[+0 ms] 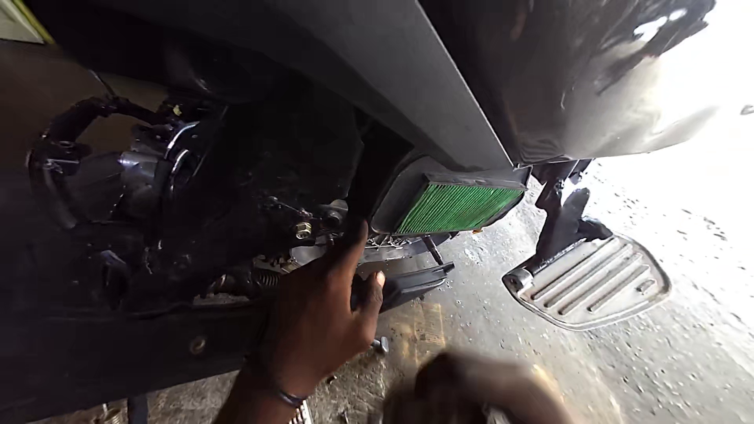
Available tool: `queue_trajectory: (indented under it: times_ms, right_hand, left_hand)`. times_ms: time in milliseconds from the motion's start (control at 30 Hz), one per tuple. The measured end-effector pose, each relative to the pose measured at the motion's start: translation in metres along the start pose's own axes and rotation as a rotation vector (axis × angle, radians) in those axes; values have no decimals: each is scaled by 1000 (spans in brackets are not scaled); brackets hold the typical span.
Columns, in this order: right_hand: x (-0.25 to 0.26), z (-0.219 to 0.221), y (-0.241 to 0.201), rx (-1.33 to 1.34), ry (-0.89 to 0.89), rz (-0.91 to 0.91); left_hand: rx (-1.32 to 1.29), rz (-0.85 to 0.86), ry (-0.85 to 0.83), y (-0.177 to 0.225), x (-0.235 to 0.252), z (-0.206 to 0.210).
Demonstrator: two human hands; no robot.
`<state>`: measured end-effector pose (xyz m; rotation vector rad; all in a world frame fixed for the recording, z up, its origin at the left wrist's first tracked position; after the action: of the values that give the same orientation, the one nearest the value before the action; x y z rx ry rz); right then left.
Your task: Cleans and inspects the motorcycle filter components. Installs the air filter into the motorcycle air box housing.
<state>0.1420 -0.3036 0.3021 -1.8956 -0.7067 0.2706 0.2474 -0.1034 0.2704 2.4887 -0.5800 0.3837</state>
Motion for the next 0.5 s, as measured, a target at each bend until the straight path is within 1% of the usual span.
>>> queue_trajectory:
  times_ms: [33, 67, 100, 133, 167, 233, 300, 333, 400, 500]
  right_hand:
    - [12, -13, -8, -107, 253, -15]
    - [29, -18, -9, -270, 501, -30]
    - [50, -21, -6, -436, 707, -63]
    - [71, -23, -4, -554, 849, -101]
    - [92, -22, -4, -630, 927, -116]
    - [124, -12, -4, -720, 976, -75]
    - [139, 7, 2, -758, 982, 4]
    - [141, 17, 7, -757, 959, 47]
    - [137, 28, 19, -728, 920, 78]
    - [127, 28, 29, -659, 856, 75]
  left_hand:
    - [-4, -4, -4, 0, -1, 0]
    - [-2, 2, -1, 1, -2, 0]
    - [4, 14, 10, 1, -3, 0]
    - [18, 25, 31, 1, -3, 1]
    - [38, 29, 41, 1, -3, 2]
    - [43, 41, 38, 1, -3, 1]
    - [37, 57, 19, 0, -5, -2]
    - [44, 70, 19, -1, -5, -3]
    - [83, 89, 9, -2, -7, -3]
    - [112, 103, 18, -3, -6, 0]
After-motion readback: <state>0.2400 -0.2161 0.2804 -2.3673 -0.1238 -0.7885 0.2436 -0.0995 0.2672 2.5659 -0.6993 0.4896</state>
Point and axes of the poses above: each hand's wrist, its own x-axis towards the middle knuckle, its own z-axis out of the palm, y = z × x, the point moved 1 cm from there along x, towards the middle knuckle, and after that the axes turned 10 degrees about -y, right-handed, at the moved point
